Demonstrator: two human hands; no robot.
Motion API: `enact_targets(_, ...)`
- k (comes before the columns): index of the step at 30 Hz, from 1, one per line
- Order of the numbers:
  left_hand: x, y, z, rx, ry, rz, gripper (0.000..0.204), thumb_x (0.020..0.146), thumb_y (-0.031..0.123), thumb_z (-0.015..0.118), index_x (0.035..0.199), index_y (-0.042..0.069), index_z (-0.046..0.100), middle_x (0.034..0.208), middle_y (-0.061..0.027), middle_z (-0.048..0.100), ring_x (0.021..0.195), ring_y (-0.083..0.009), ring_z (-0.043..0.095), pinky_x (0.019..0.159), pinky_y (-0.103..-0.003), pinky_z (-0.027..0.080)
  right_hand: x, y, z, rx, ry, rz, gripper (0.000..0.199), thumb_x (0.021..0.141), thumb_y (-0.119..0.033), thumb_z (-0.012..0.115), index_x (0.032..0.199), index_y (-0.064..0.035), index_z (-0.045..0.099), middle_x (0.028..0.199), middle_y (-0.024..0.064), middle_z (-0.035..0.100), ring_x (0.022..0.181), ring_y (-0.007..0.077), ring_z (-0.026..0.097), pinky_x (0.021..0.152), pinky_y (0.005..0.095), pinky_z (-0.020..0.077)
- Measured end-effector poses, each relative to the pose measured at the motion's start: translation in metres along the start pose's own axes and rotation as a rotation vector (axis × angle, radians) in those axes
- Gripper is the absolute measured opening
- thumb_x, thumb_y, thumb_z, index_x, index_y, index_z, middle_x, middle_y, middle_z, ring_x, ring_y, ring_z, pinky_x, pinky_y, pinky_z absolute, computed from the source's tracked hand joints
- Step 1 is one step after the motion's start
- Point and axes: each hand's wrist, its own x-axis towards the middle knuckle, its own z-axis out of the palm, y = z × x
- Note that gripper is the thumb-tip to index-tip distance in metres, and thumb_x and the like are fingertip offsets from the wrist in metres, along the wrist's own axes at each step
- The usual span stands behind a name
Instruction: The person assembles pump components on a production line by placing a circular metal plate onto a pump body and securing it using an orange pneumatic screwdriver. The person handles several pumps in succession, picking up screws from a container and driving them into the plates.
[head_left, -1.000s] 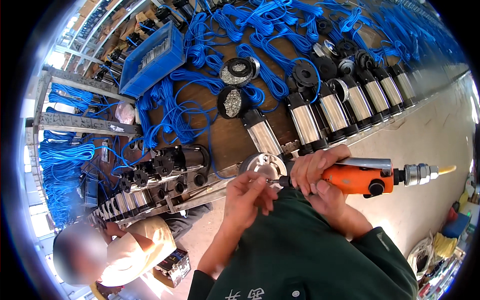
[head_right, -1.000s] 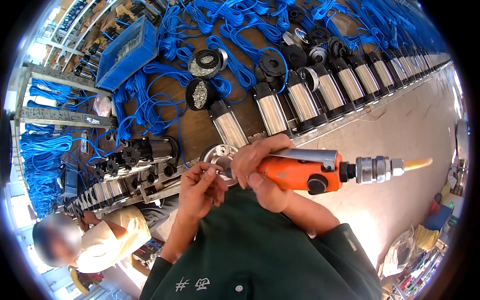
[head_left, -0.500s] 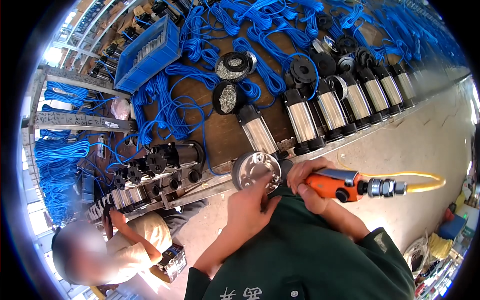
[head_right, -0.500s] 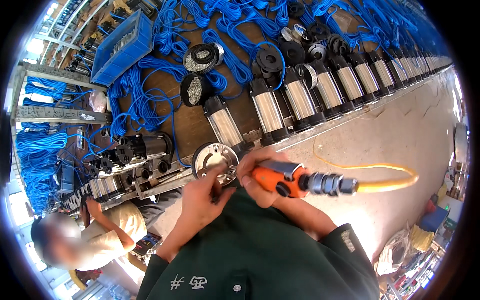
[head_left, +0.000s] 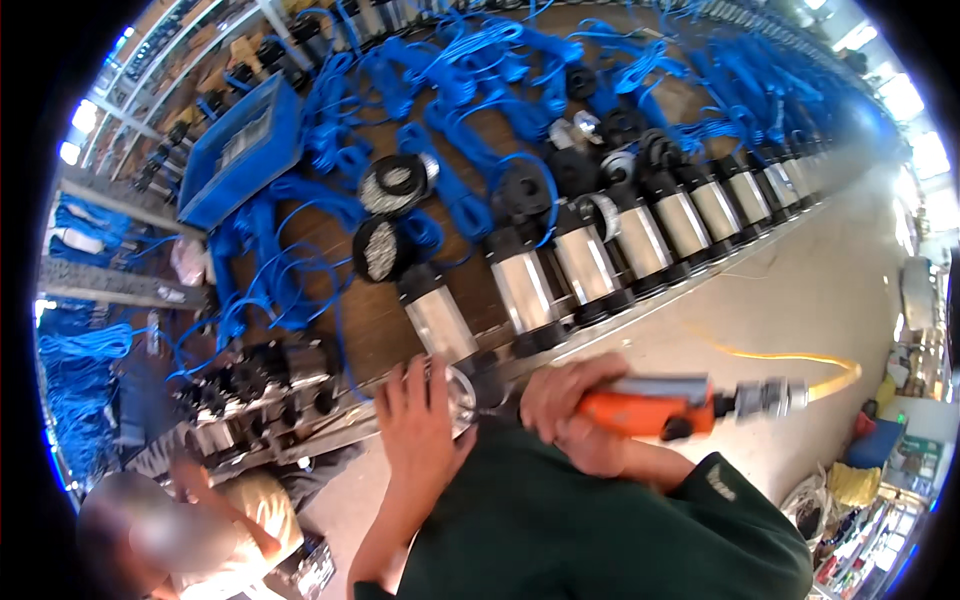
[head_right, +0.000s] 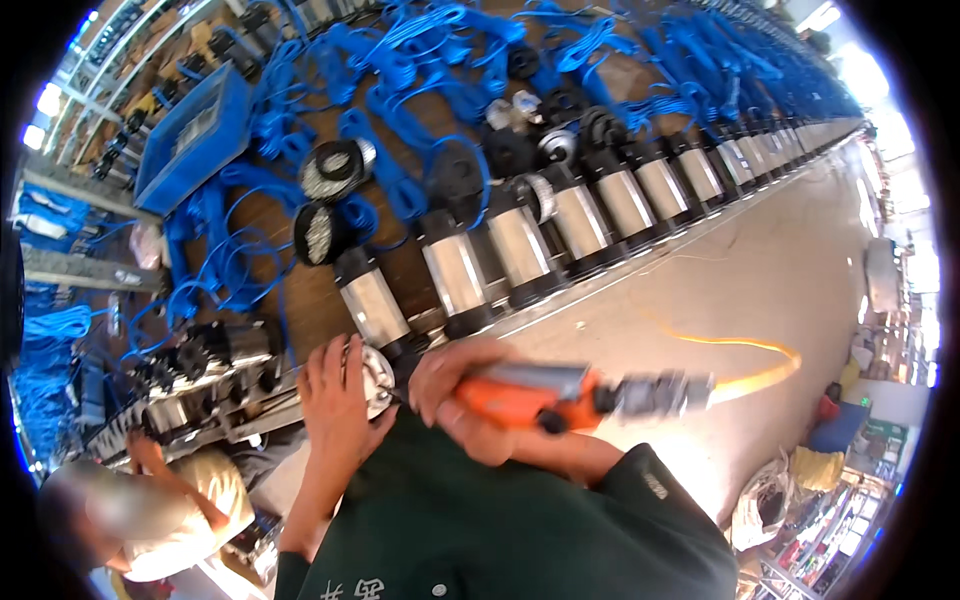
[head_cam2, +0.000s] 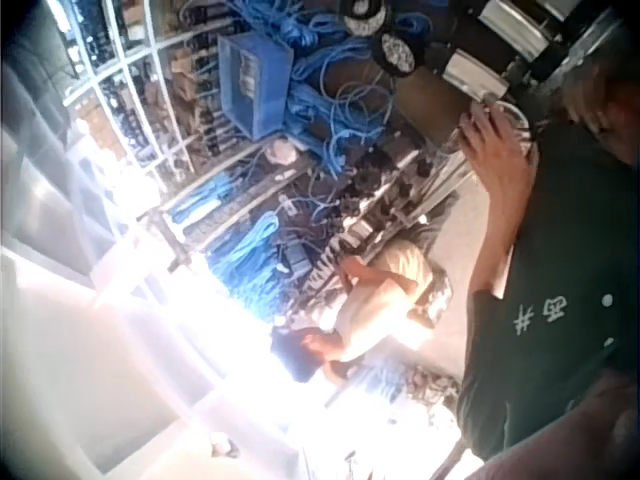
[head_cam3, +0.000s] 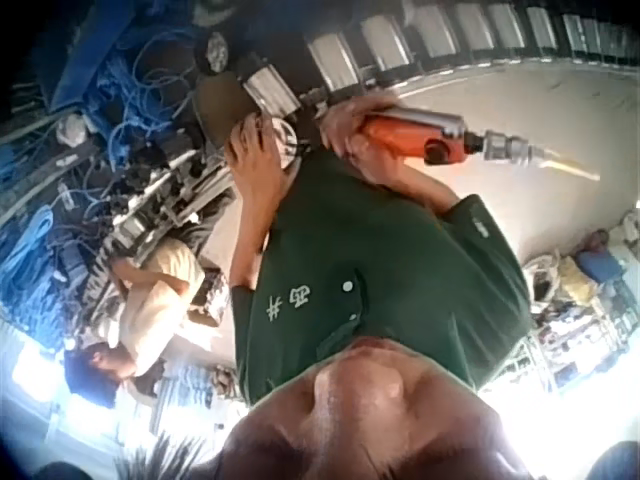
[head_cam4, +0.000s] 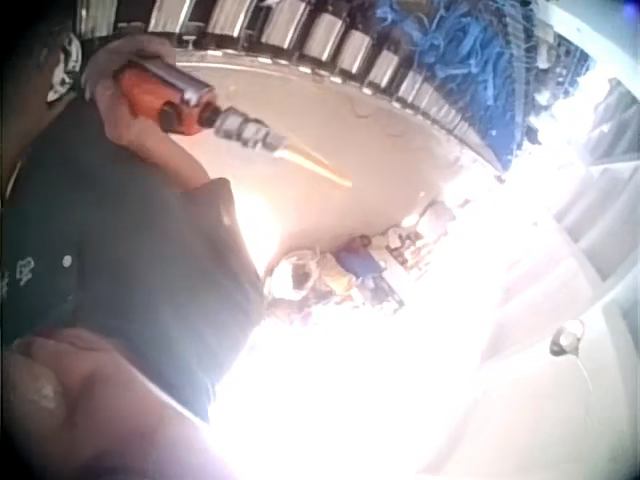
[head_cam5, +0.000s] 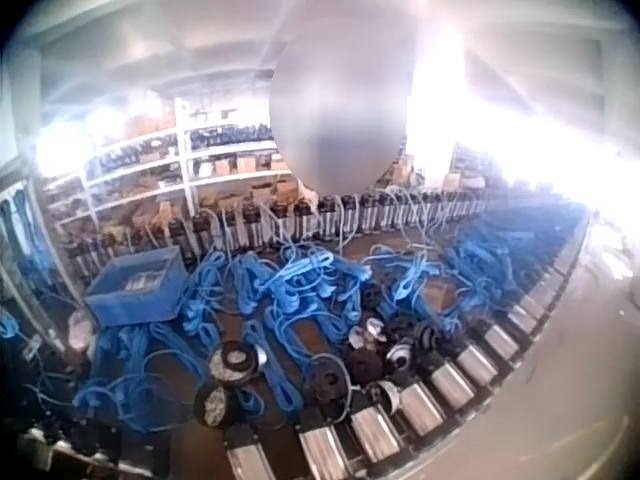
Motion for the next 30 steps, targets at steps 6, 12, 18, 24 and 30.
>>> enact_targets(6,0.006,0.023,-0.01,0.193,-0.093,-0.106,0.092,0.054,0.033,0.09,0.136,0.029,0.048,0.142,-0.0187,0.033,0.125,-0.0429,0.036,0.097,-0.056,0.035,0.102,-0.005,-0.142,0.043,0.909,0.419,0.017,0.082,-0.017,0.064,0.093,-0.0076,0.055,0.07,0.0004,0.054,0.058,0.0187,0.054,0.059,0.0316,0.0481)
enact_targets(12,0.02,-0.005,-0.018,0.137,-0.134,-0.031,0.083,0.051,0.039,0.09,0.124,0.023,0.054,0.12,-0.0171,0.042,0.111,-0.0383,0.043,0.09,-0.052,0.038,0.092,0.056,-0.333,0.164,1.074,0.866,0.015,0.083,-0.024,0.067,0.075,-0.0128,0.061,0.072,0.0022,0.063,0.065,0.0223,0.06,0.066,0.0414,0.052)
enact_targets(18,-0.01,-0.064,-0.041,-0.03,0.027,-0.199,0.079,0.05,0.042,0.089,0.121,0.022,0.058,0.113,-0.017,0.045,0.107,-0.0365,0.045,0.087,-0.049,0.038,0.078,0.037,-0.236,-0.084,0.924,0.683,0.011,0.083,-0.001,0.053,0.09,-0.0091,0.053,0.084,0.0024,0.054,0.079,0.0164,0.056,0.077,0.0362,0.0508)
enact_targets(24,0.011,-0.069,-0.098,-0.113,0.283,-0.225,0.076,0.051,0.041,0.09,0.117,0.018,0.059,0.11,-0.0158,0.048,0.105,-0.0367,0.048,0.087,-0.046,0.04,-0.01,0.091,-0.028,0.765,0.15,1.708,0.065,0.095,-0.055,0.047,0.126,0.0016,0.053,0.123,0.0227,0.058,0.116,0.0366,0.055,0.104,0.0499,0.0386)
enact_targets(30,-0.092,-0.081,-0.063,-0.445,0.674,-0.385,0.105,0.054,0.034,0.093,0.137,0.007,0.035,0.13,-0.0234,0.036,0.121,-0.0372,0.041,0.1,-0.05,0.037,0.023,0.178,0.085,0.673,0.395,1.453,0.067,0.087,-0.058,0.06,0.132,-0.0099,0.052,0.124,0.0145,0.061,0.118,0.0315,0.057,0.102,0.0518,0.0432)
